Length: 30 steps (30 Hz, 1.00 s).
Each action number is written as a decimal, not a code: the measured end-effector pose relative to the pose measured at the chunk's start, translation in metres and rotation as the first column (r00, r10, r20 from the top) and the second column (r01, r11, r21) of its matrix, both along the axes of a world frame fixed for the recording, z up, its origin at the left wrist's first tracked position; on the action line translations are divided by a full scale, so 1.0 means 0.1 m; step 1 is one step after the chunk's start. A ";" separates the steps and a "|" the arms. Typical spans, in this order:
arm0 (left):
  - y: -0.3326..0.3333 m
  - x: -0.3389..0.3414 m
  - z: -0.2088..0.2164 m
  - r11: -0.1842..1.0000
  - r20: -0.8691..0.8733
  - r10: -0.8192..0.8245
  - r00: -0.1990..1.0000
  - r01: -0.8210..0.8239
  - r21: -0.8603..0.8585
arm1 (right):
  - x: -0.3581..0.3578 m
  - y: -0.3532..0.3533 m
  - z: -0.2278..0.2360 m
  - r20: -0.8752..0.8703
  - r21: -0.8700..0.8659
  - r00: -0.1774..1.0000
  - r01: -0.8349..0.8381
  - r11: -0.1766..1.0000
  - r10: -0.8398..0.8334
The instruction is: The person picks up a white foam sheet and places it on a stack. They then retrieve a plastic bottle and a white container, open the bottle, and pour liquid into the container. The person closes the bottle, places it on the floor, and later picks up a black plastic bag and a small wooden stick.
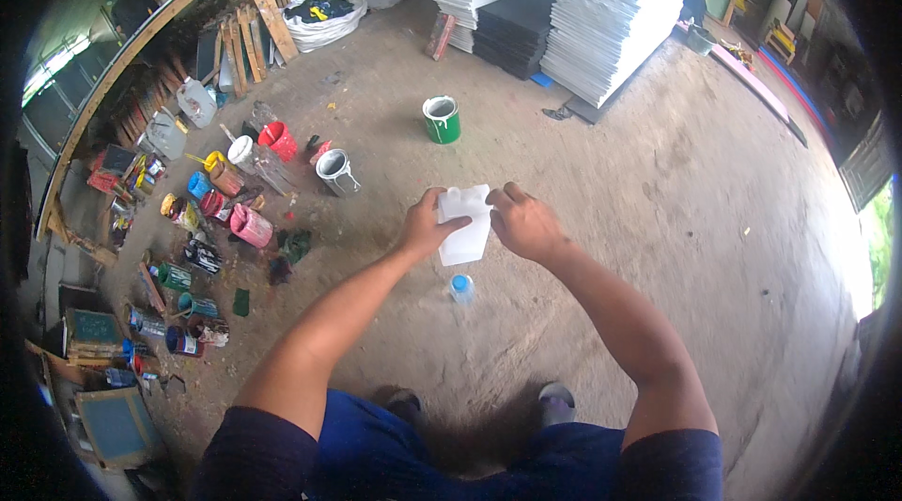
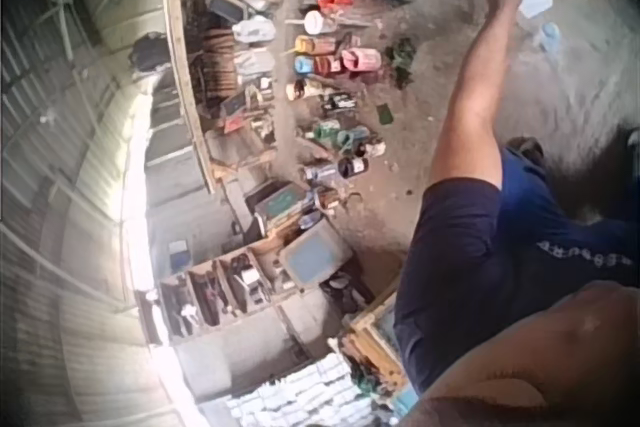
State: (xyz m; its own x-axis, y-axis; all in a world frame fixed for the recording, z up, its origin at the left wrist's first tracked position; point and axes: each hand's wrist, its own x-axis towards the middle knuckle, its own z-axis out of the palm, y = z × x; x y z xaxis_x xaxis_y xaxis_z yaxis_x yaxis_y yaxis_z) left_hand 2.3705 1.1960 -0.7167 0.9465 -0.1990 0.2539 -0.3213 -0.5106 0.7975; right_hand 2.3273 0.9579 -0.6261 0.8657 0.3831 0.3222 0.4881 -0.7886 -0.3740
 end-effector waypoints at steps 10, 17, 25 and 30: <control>-0.25 -0.01 -0.16 0.979 -0.123 -0.195 0.973 0.200 0.027 | 0.16 -0.17 -0.32 -0.368 -0.033 0.918 0.148 0.988 -0.150; -0.18 0.04 -0.49 0.962 -0.278 -0.169 0.946 0.220 0.163 | 0.24 -0.20 -0.74 -0.322 -0.141 0.892 0.285 0.948 -0.317; 0.47 -0.40 -0.76 0.602 -0.540 -0.438 0.719 0.680 0.418 | 0.24 -0.37 -1.03 -0.391 -0.116 0.859 0.310 0.944 -0.330; 0.32 -0.64 -0.96 0.692 -0.532 -0.435 0.726 0.648 0.319 | 0.18 -0.37 -1.00 -0.355 -0.058 0.888 0.291 0.955 -0.292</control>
